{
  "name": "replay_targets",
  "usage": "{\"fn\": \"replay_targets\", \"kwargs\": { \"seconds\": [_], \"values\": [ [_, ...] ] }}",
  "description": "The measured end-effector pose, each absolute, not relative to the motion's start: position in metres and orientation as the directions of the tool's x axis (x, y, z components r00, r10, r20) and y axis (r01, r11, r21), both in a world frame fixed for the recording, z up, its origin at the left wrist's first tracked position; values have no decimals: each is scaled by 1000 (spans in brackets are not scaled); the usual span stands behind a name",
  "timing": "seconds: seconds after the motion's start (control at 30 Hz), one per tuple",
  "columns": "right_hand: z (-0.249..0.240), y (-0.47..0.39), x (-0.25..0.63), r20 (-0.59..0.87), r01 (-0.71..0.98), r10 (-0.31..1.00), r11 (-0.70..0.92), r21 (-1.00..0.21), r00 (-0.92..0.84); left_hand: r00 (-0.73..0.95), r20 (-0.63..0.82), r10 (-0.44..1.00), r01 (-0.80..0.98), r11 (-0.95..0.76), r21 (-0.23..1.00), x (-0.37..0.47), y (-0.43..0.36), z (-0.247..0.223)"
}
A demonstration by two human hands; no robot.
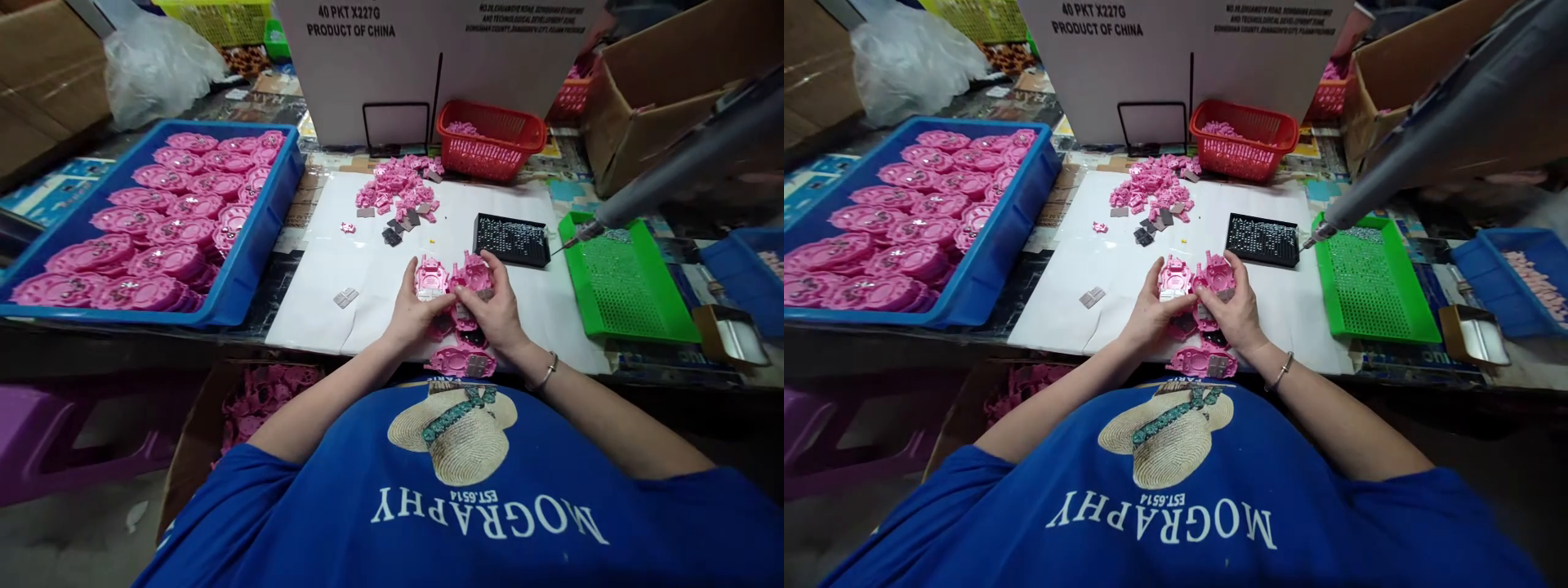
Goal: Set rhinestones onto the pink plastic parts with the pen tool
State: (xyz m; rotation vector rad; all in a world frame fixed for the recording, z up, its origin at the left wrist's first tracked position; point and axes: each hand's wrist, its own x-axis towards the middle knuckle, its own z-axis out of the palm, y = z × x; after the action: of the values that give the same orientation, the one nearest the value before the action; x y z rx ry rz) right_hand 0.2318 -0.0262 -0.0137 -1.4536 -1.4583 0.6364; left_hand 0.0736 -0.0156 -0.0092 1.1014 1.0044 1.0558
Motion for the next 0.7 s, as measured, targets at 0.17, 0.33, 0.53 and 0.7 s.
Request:
{"fn": "replay_targets", "kwargs": {
  "seconds": [0.17,0.33,0.53,0.7],
  "values": [
    [3,-54,248,68,431,997,47,-901,34,509,-324,797,-262,502,824,45,-32,11],
    [29,-62,267,-56,530,993,6,-848,-100,725,-369,581,-192,685,703,34,-40,23],
    [40,-64,288,-230,455,954,-121,-882,-192,803,-359,475,-108,709,697,32,-44,35],
    [35,-87,301,-332,501,911,-175,-847,-243,833,-306,462,14,534,845,27,-57,41]
  ]
}}
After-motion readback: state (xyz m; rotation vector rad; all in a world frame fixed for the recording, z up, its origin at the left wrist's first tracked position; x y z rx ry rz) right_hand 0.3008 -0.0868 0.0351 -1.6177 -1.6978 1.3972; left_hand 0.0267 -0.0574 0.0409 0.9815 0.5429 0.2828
